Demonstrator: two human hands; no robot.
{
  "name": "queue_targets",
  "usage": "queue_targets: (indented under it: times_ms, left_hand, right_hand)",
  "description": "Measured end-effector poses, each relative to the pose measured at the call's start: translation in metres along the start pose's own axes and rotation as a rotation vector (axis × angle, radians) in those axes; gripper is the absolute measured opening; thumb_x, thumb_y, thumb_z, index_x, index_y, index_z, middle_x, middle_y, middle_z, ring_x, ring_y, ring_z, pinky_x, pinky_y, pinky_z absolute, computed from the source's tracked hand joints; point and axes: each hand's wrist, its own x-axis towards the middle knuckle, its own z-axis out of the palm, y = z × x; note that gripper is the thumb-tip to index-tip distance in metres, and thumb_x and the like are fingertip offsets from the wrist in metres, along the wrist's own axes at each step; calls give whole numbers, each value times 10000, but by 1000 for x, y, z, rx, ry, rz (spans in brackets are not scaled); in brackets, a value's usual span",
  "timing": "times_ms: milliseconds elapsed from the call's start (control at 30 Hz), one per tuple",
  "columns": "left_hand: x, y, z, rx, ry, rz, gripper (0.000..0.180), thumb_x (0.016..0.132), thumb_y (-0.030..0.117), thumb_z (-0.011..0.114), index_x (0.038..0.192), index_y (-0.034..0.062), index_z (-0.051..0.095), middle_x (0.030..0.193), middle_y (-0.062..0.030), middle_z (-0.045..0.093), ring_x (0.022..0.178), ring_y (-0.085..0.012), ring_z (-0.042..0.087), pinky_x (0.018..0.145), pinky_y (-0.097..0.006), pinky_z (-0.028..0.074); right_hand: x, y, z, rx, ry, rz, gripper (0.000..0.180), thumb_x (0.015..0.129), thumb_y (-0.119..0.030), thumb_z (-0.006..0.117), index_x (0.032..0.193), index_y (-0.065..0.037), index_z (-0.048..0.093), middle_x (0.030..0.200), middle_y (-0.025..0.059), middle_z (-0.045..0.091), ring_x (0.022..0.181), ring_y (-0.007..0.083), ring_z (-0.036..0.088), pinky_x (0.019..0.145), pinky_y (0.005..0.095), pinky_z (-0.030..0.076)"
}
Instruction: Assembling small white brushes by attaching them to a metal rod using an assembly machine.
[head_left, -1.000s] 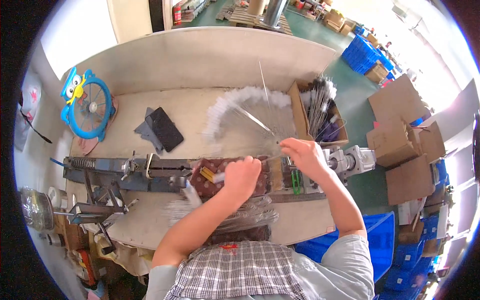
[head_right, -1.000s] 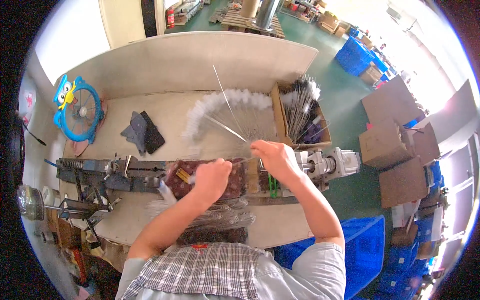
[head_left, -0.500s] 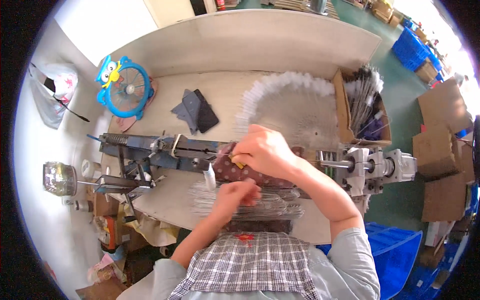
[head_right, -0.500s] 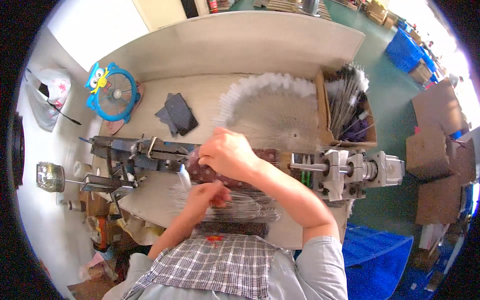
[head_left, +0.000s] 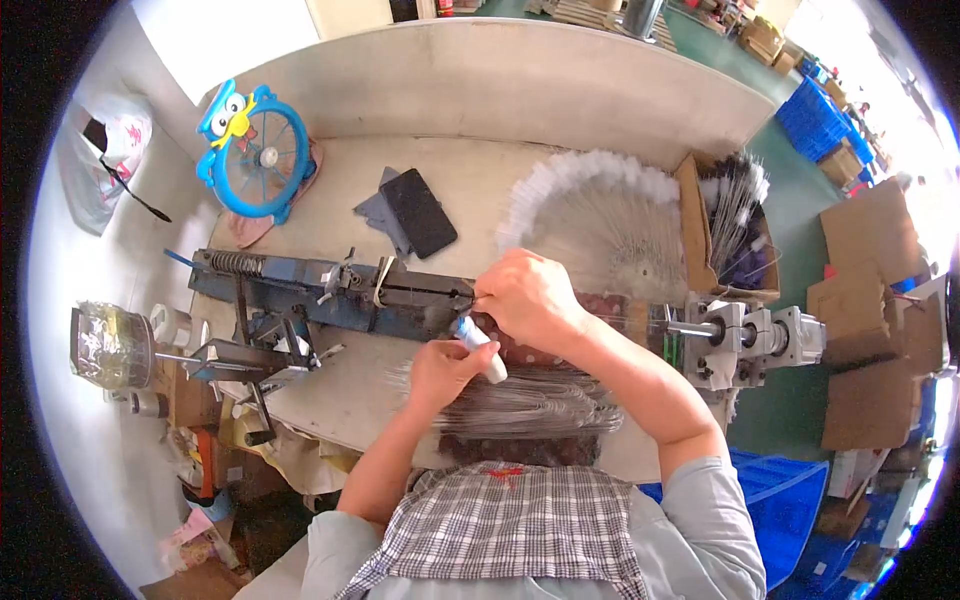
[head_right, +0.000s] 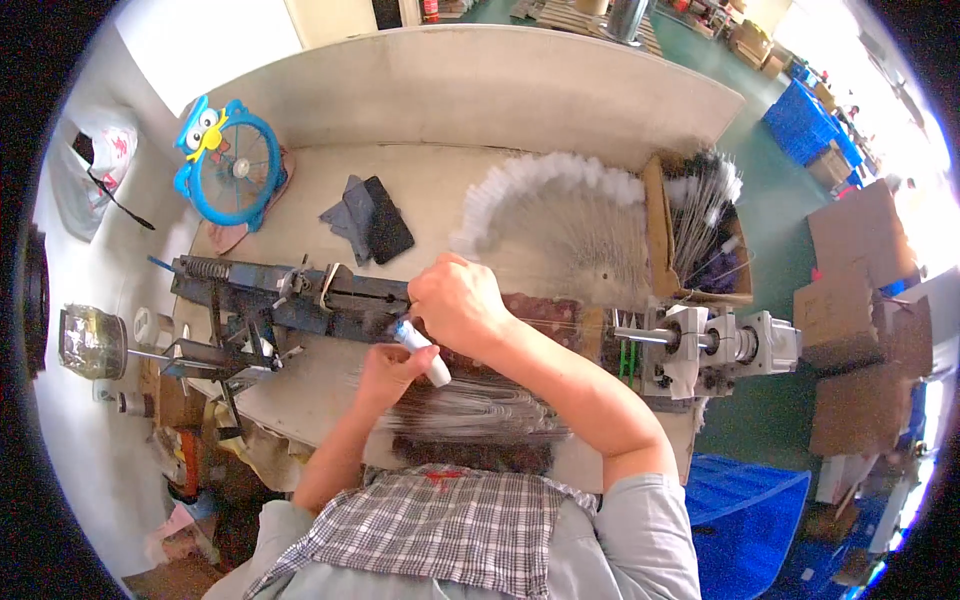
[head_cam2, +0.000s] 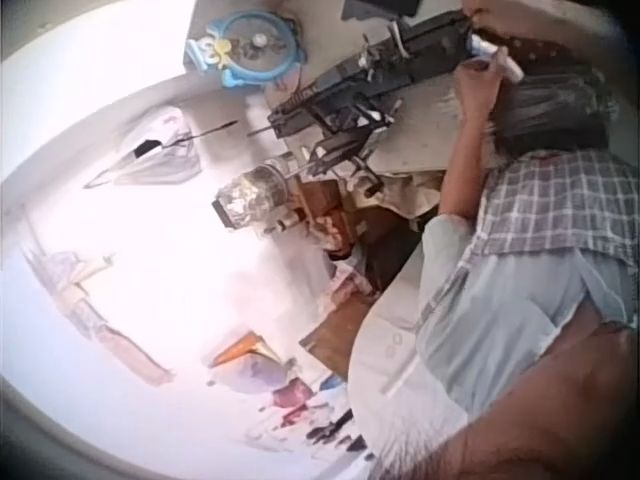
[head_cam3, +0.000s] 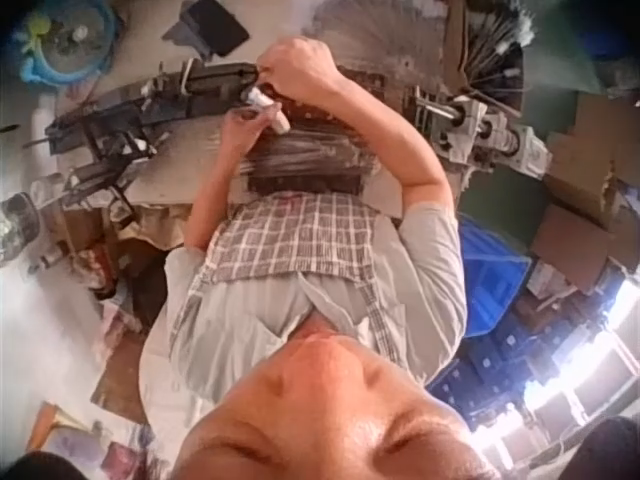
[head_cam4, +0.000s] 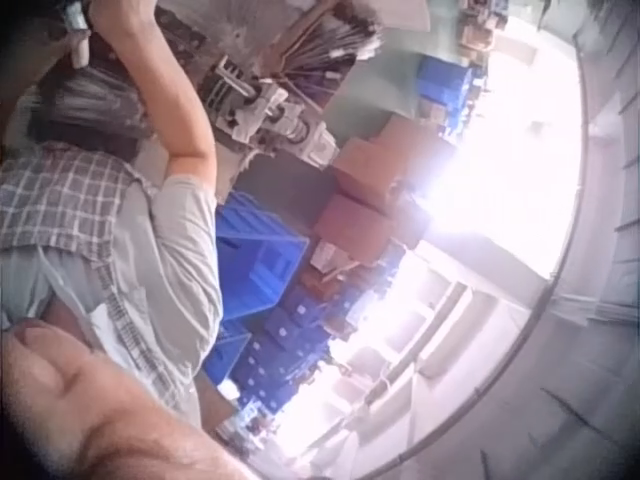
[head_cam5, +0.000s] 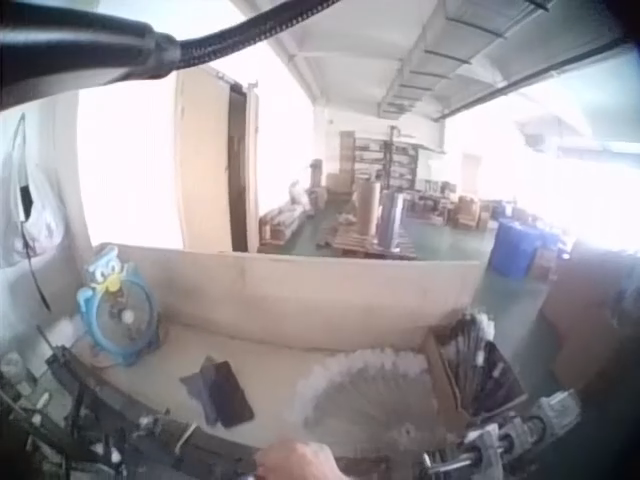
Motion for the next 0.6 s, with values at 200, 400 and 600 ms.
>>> queue_targets:
  times_ms: [200,400,600]
  left_hand:
    - [1,0,15,-185,14,144,389,808,384,653,805,-4,657,677,-63,627,596,-124,585,541,-279,450]
    - [-8,7,44,-791,-34,116,202,820,131,632,950,21,524,742,-40,589,631,-131,588,560,-299,490]
    - [1,12,11,242,55,176,317,717,146,719,902,9,501,737,-89,598,673,-137,584,587,-305,452]
  right_hand:
    - [-12,5,-10,10,51,-121,97,743,-169,633,773,-90,680,760,37,636,800,251,591,684,378,486]
    - [-67,15,-21,123,207,-188,244,710,-62,654,954,-57,645,816,83,629,741,279,622,622,369,511]
    - [-60,33,49,190,120,15,238,777,-107,649,1000,-48,591,878,123,580,794,314,608,647,392,519]
